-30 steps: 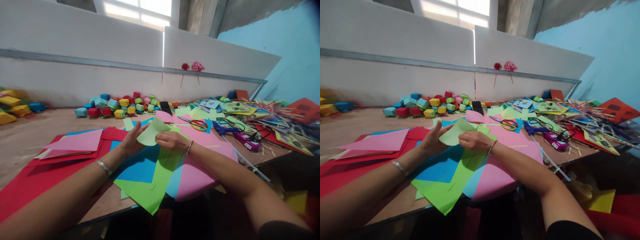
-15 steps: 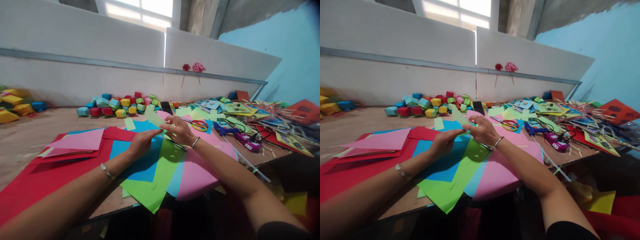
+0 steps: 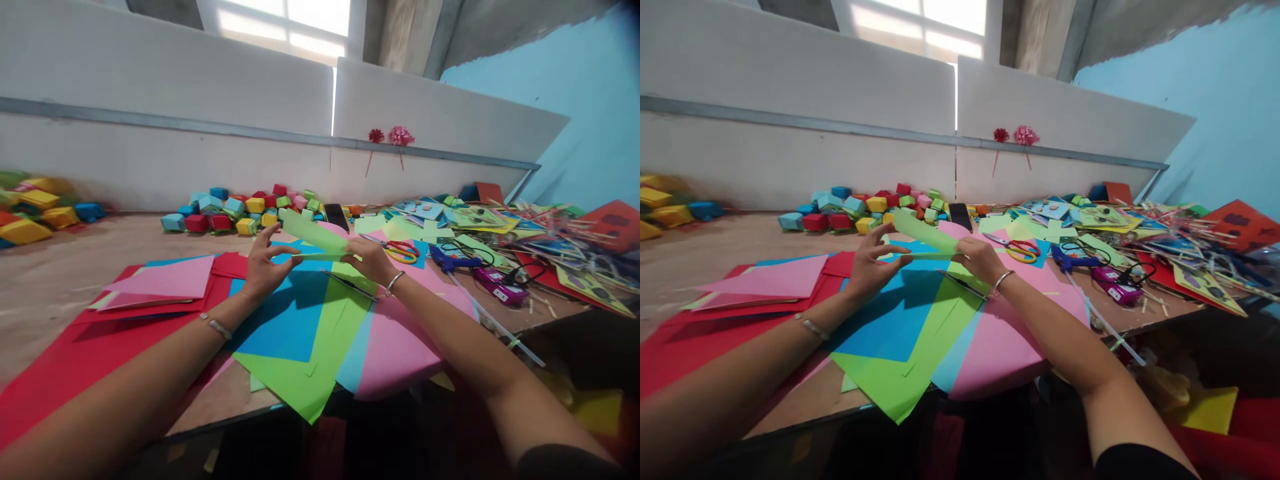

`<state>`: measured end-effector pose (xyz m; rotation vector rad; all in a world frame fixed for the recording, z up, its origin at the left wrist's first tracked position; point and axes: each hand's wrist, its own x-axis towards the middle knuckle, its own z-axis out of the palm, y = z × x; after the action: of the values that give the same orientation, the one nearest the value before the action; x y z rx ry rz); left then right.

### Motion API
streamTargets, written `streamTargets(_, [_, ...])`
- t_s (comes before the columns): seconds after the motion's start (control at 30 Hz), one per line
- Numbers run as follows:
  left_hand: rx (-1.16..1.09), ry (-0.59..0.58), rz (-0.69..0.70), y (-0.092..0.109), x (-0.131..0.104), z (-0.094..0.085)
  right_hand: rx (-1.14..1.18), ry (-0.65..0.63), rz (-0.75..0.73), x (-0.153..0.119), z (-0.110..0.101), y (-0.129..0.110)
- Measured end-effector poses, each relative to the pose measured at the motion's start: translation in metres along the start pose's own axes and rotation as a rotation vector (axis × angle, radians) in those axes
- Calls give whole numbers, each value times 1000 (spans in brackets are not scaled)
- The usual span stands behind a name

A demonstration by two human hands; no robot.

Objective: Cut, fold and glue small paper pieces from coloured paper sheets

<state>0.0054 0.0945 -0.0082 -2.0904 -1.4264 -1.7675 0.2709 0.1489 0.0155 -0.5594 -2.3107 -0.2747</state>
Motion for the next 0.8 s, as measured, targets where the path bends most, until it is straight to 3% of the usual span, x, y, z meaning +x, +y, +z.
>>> streamTargets(0.23, [-35,33,23,7,-1,0,-20,-49,8,2,-5,1])
streamTargets(0.4, [22,2,-98,17,-2,1,56,-74,224,5,-11,-5])
streamTargets(0.67, [0,-26,-170,19,-3,3,615,-9,488,6,-16,-14])
streamTargets(0.8, [-31,-12,-209,20,-5,4,704,68,566,6,-12,-15])
